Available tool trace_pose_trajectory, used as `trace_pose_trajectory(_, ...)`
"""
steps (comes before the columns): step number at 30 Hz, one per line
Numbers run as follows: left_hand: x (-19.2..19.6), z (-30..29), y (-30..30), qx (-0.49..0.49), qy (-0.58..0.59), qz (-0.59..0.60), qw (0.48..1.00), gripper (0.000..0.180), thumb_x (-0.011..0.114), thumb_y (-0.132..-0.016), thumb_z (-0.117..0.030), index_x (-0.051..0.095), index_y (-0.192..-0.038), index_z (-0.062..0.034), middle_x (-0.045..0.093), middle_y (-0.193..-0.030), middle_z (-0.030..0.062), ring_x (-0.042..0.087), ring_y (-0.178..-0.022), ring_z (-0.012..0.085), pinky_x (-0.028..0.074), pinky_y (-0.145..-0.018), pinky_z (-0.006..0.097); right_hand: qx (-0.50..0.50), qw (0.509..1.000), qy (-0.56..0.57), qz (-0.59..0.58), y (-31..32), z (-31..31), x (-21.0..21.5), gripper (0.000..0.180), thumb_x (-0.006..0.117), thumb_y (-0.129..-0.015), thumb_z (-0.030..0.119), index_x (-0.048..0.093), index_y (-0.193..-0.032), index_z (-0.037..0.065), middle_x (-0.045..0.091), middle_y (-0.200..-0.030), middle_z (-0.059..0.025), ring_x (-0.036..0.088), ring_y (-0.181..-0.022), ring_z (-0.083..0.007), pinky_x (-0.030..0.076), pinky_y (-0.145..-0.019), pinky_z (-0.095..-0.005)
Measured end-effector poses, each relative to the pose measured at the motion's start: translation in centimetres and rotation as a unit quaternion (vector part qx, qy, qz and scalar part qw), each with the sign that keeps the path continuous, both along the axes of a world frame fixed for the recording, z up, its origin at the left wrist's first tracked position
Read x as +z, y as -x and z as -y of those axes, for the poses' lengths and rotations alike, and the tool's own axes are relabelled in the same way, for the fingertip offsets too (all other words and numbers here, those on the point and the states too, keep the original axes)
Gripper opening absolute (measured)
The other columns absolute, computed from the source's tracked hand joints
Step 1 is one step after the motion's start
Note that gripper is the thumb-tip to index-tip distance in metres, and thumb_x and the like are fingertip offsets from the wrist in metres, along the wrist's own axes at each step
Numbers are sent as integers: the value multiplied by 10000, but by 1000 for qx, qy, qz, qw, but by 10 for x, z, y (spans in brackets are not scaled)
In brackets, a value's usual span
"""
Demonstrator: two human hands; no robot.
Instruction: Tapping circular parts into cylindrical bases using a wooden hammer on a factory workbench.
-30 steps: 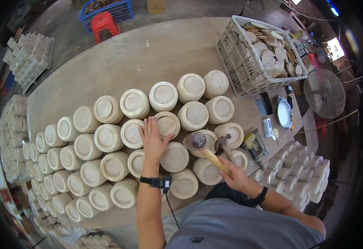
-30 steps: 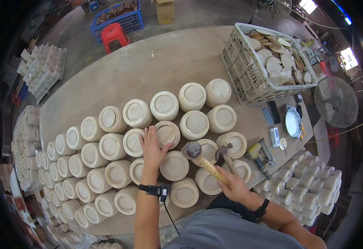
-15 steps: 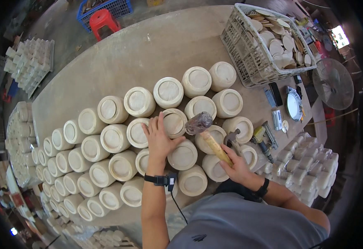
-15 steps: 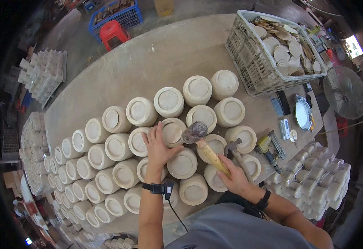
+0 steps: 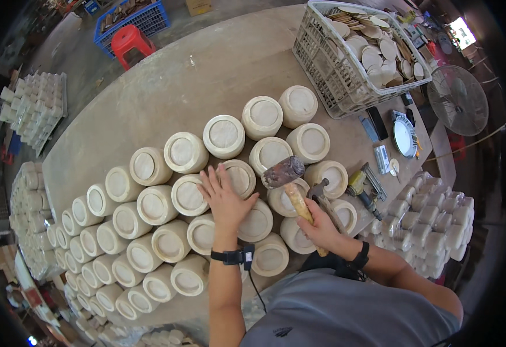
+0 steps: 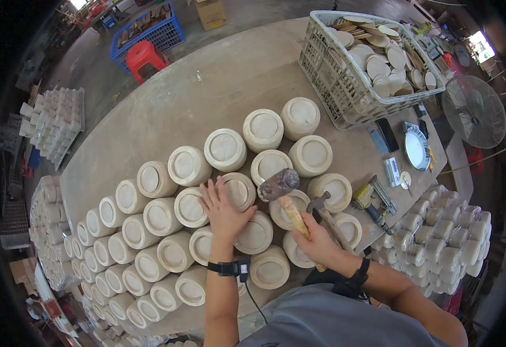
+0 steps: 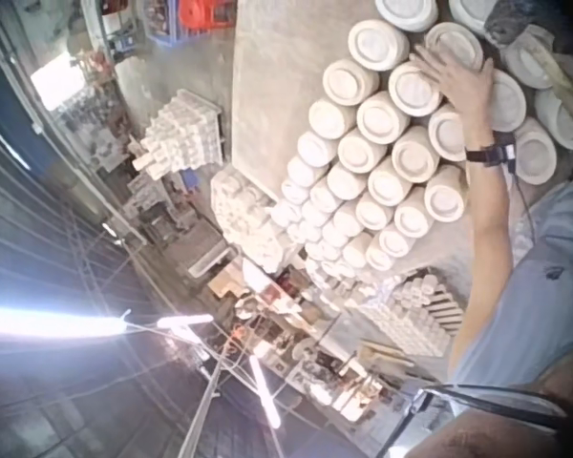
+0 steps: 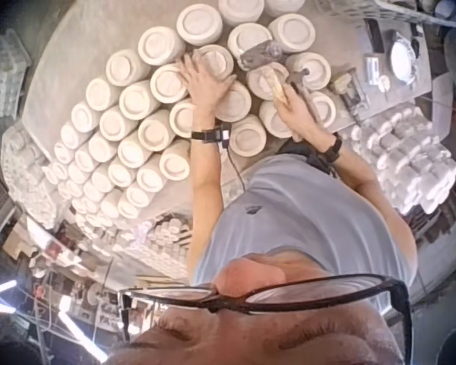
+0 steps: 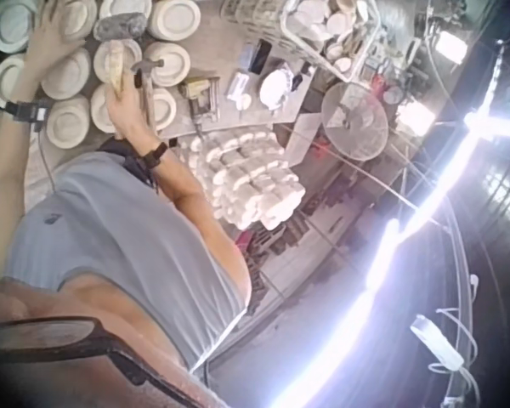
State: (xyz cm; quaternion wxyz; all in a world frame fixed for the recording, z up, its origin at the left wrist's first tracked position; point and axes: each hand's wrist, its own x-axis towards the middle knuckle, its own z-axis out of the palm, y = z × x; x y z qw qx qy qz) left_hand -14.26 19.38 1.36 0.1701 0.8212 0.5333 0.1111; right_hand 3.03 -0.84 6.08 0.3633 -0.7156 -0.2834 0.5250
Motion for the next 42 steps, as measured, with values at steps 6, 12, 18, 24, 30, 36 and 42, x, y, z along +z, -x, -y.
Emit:
trace_pose_trajectory(6,-13,-7,26,-67,23,29,997,1228,910,-617,-521,328,-1570,-8,495,-1449,235,438,-1383,409,143,-1240,621,-58,988,-25,-141,6,-25,4,725,532,-1064,122,145,-1672,207,574,-952,-33,533,-627,-83,486,-551,-250)
trace_pose_trajectory(12,-18,13,11,0,6,58,998,1211,912,-640,-529,331,-1559,4,504,-1409,247,443,-1370,401,117,-1244,619,-118,972,-54,-196,27,-39,-14,684,465,-1109,199,98,-1679,295,550,-906,-25,522,-611,-78,492,-525,-253)
trace_pose_trajectory(18,-19,13,16,9,16,53,998,1238,909,-625,-577,337,-1549,17,511,-1396,251,444,-1364,398,106,-1246,616,-36,972,27,-229,19,-45,-13,678,468,-1111,212,107,-1678,303,543,-886,-21,518,-599,-78,494,-519,-258)
trace_pose_trajectory(24,-22,12,13,2,-1,65,998,1244,906,-615,-595,347,-1538,23,526,-1384,250,452,-1358,395,126,-1242,621,-201,961,-153,-116,26,-39,-20,662,470,-1111,219,133,-1677,294,536,-872,-15,514,-595,-78,487,-513,-248)
trace_pose_trajectory(30,-23,13,13,13,-3,62,998,1253,893,-615,-621,348,-1538,26,533,-1384,246,452,-1368,390,132,-1245,616,-61,979,15,-196,16,-46,-17,664,471,-1105,209,141,-1677,285,534,-883,-12,505,-597,-73,480,-511,-244)
trace_pose_trajectory(36,-29,13,16,7,-10,68,998,1260,867,-623,-658,345,-1543,26,502,-1436,235,412,-1409,392,116,-1246,622,-73,983,-15,-166,8,-58,6,696,472,-1080,145,138,-1679,267,543,-908,-13,508,-621,-73,475,-528,-243)
trace_pose_trajectory(42,-24,13,20,0,-15,72,997,1207,865,-653,-618,347,-1559,-11,480,-1493,201,221,-1524,455,61,-1232,656,-55,977,-203,-34,17,-49,13,743,484,-1069,113,86,-1684,235,570,-969,-11,484,-627,-61,462,-539,-228)
